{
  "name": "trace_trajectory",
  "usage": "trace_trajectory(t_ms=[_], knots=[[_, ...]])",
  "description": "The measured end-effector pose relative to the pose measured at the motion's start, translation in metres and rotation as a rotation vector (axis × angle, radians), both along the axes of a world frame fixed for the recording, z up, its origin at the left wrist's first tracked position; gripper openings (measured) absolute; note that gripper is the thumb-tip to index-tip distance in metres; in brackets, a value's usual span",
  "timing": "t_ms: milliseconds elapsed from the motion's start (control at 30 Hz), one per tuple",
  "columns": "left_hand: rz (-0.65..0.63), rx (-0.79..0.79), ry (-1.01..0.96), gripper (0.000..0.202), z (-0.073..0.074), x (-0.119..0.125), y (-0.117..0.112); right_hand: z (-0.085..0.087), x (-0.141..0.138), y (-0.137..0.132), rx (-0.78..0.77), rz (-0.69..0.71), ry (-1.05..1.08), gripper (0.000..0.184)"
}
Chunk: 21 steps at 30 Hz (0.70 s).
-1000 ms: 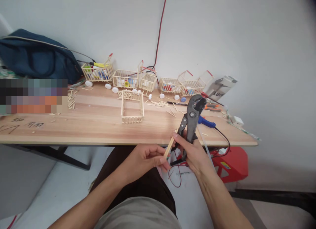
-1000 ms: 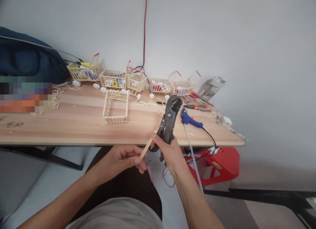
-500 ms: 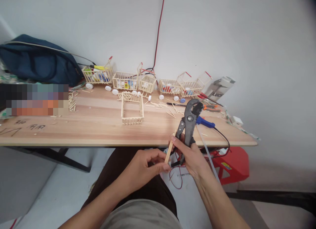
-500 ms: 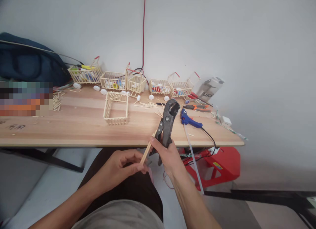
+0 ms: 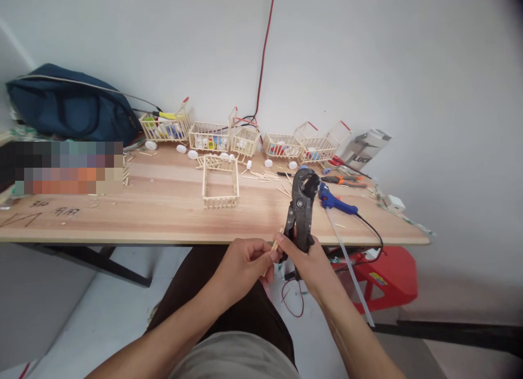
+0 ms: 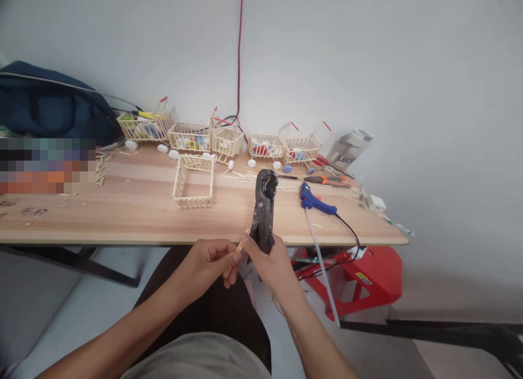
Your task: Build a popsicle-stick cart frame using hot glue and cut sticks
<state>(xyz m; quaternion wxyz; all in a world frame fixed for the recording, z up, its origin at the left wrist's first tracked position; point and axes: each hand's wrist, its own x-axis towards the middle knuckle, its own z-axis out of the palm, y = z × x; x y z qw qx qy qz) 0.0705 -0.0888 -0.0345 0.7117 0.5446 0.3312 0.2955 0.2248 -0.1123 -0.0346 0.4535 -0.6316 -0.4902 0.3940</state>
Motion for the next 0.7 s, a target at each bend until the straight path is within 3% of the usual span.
trace_trajectory(t_ms=[133,400,533,700], knots=[[0.03,0.117,0.096,0.032,0.008,-0.013,0.005,0.007,0.017,-0.017,-0.016,0.145,-0.086,0.045],[0.042,0.451,0.327,0.032,0.015,-0.035,0.015,0.012,0.043,-0.067,-0.333,0.22,-0.086,0.066],[0.03,0.72,0.517,0.032,0.016,-0.033,0.018,0.018,0.042,-0.067,-0.392,0.305,-0.105,0.069],[0.009,0.967,0.77,0.031,0.02,-0.028,0.022,0.033,0.038,-0.05,-0.338,0.326,-0.236,0.059]])
